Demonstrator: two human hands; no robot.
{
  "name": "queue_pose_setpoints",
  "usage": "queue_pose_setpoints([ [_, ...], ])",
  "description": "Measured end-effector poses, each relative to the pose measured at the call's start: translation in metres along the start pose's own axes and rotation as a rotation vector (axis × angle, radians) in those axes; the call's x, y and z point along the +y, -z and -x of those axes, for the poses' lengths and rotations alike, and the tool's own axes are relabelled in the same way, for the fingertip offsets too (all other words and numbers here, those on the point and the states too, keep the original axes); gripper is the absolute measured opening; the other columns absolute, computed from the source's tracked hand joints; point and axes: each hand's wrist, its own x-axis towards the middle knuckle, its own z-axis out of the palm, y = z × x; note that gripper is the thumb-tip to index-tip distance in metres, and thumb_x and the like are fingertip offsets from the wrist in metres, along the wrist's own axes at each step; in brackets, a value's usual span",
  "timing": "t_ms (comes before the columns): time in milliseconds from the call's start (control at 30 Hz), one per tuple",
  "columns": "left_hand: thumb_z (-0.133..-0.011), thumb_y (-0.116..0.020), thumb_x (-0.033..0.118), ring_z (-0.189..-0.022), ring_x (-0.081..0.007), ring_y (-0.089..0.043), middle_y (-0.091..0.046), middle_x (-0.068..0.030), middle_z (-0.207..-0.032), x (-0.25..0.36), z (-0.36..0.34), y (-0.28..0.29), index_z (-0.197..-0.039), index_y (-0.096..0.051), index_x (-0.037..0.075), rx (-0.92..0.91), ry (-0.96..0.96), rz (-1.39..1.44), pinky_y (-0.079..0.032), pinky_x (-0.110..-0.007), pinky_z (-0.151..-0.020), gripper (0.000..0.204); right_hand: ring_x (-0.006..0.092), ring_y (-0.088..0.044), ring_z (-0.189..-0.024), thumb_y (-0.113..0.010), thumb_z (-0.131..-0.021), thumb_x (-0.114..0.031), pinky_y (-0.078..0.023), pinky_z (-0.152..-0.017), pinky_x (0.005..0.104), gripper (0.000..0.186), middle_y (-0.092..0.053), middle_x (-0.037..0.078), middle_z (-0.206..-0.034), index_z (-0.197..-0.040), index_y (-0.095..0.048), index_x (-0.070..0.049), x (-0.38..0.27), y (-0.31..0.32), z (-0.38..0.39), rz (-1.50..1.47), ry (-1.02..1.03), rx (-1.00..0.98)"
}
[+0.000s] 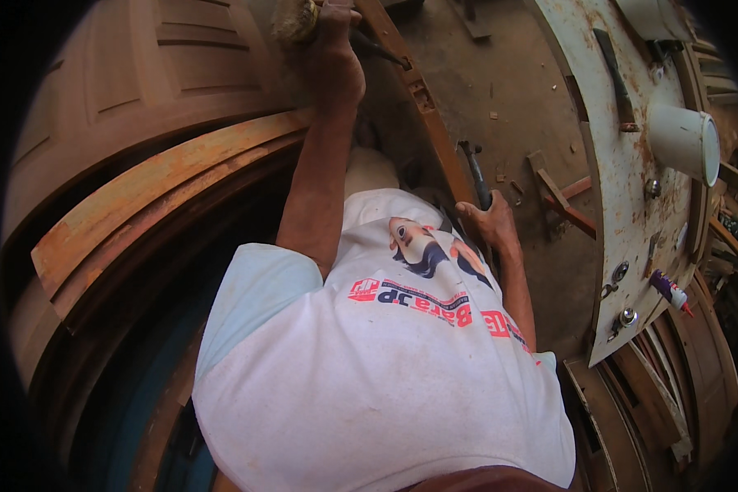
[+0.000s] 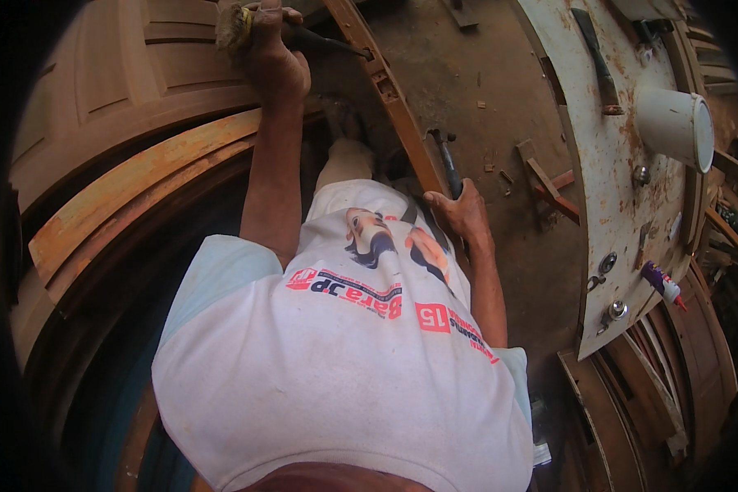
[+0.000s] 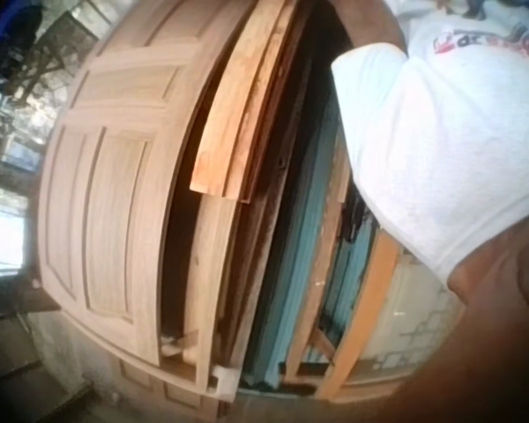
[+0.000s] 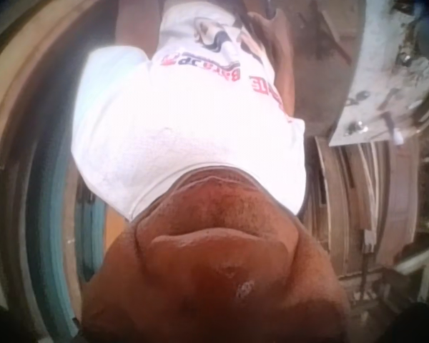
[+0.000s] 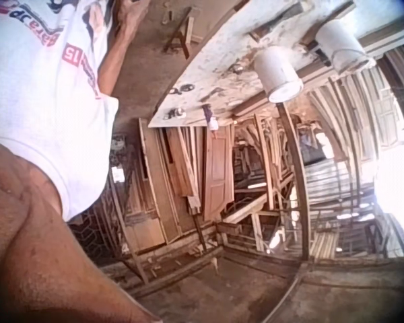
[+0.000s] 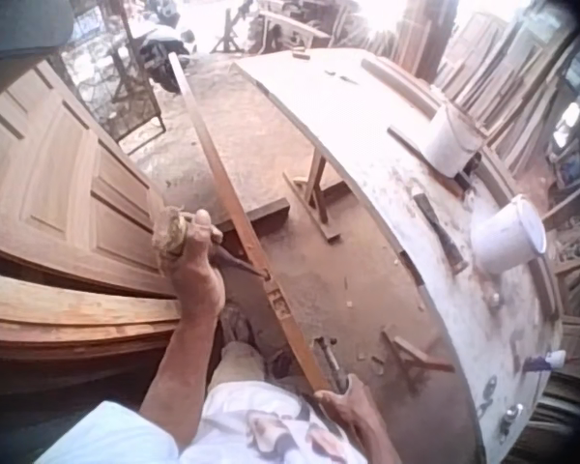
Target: The person chisels a wooden door frame using a hammer and a chisel while it rests against a workbench.
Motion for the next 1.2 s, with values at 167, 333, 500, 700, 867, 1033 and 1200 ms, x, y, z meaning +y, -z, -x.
queue_pose_setpoints([
  [167, -0.099, -0.07, 0.012, -0.068, -0.0052, -0.052, -0.058, 0.004, -0.075, -0.002, 0.001, 0.001, -0.086, -0.058, 0.013, -0.031, -0.019, 0.009, -0.041, -0.023, -0.063, 0.017, 0.03, -0.068, -0.085, -0.089, -0.073, -0.06, -0.054, -0.074, 0.0433, 0.076, -0.069, 0.027, -0.09, -0.098, -0.059, 0.005, -0.002, 0.001, 0.0, -0.015, 0.014, -0.006],
  [333, -0.099, -0.071, 0.011, -0.07, -0.0062, -0.055, -0.058, 0.004, -0.076, 0.011, 0.005, -0.013, -0.089, -0.057, 0.014, 0.037, 0.002, 0.048, -0.044, -0.023, -0.066, 0.017, 0.0297, -0.068, -0.084, -0.089, -0.072, -0.06, -0.054, -0.074, 0.0424, 0.076, -0.069, 0.026, -0.09, -0.097, -0.059, 0.006, 0.002, 0.0, -0.003, -0.029, 0.009, -0.02],
  [500, -0.098, -0.073, 0.012, -0.071, -0.0075, -0.057, -0.059, 0.0027, -0.077, -0.032, -0.003, 0.009, -0.092, -0.057, 0.014, 0.009, 0.145, 0.611, -0.047, -0.024, -0.068, 0.017, 0.0302, -0.068, -0.085, -0.088, -0.073, -0.06, -0.054, -0.075, 0.0434, 0.077, -0.069, 0.026, -0.091, -0.097, -0.06, 0.006, 0.006, -0.002, -0.004, -0.031, 0.03, -0.008],
  [700, -0.099, -0.072, 0.014, -0.068, -0.0097, -0.058, -0.058, 0.0013, -0.074, 0.0, 0.007, 0.0, -0.091, -0.055, 0.014, -0.13, 0.059, -0.061, -0.049, -0.025, -0.066, 0.018, 0.0312, -0.068, -0.086, -0.086, -0.073, -0.063, -0.054, -0.076, 0.0434, 0.078, -0.069, 0.027, -0.092, -0.099, -0.061, 0.006, 0.001, 0.003, -0.003, -0.011, 0.005, -0.041],
  [867, -0.099, -0.072, 0.016, -0.062, -0.0087, -0.057, -0.056, 0.0013, -0.071, -0.01, 0.011, -0.006, -0.092, -0.056, 0.011, -0.149, -0.011, 0.215, -0.049, -0.025, -0.059, 0.018, 0.0318, -0.068, -0.086, -0.087, -0.073, -0.063, -0.053, -0.076, 0.0435, 0.078, -0.069, 0.026, -0.091, -0.099, -0.061, 0.006, 0.004, 0.001, -0.005, -0.03, -0.001, -0.043],
  [1033, -0.098, -0.071, 0.012, -0.062, -0.008, -0.057, -0.056, 0.0017, -0.072, -0.01, 0.012, -0.007, -0.096, -0.056, 0.011, -0.117, -0.027, 0.142, -0.049, -0.024, -0.058, 0.015, 0.0316, -0.068, -0.085, -0.087, -0.073, -0.062, -0.053, -0.076, 0.0438, 0.078, -0.069, 0.026, -0.091, -0.1, -0.062, 0.007, 0.005, -0.001, -0.005, -0.036, 0.011, -0.028],
  [1200, -0.098, -0.072, 0.01, -0.063, -0.0066, -0.056, -0.057, 0.0037, -0.073, -0.001, 0.024, -0.016, -0.094, -0.058, 0.011, -0.041, 0.02, 0.147, -0.046, -0.022, -0.059, 0.015, 0.031, -0.068, -0.085, -0.088, -0.073, -0.06, -0.053, -0.076, 0.0435, 0.076, -0.069, 0.026, -0.09, -0.099, -0.062, 0.007, 0.006, -0.001, -0.007, -0.028, 0.004, -0.034],
])
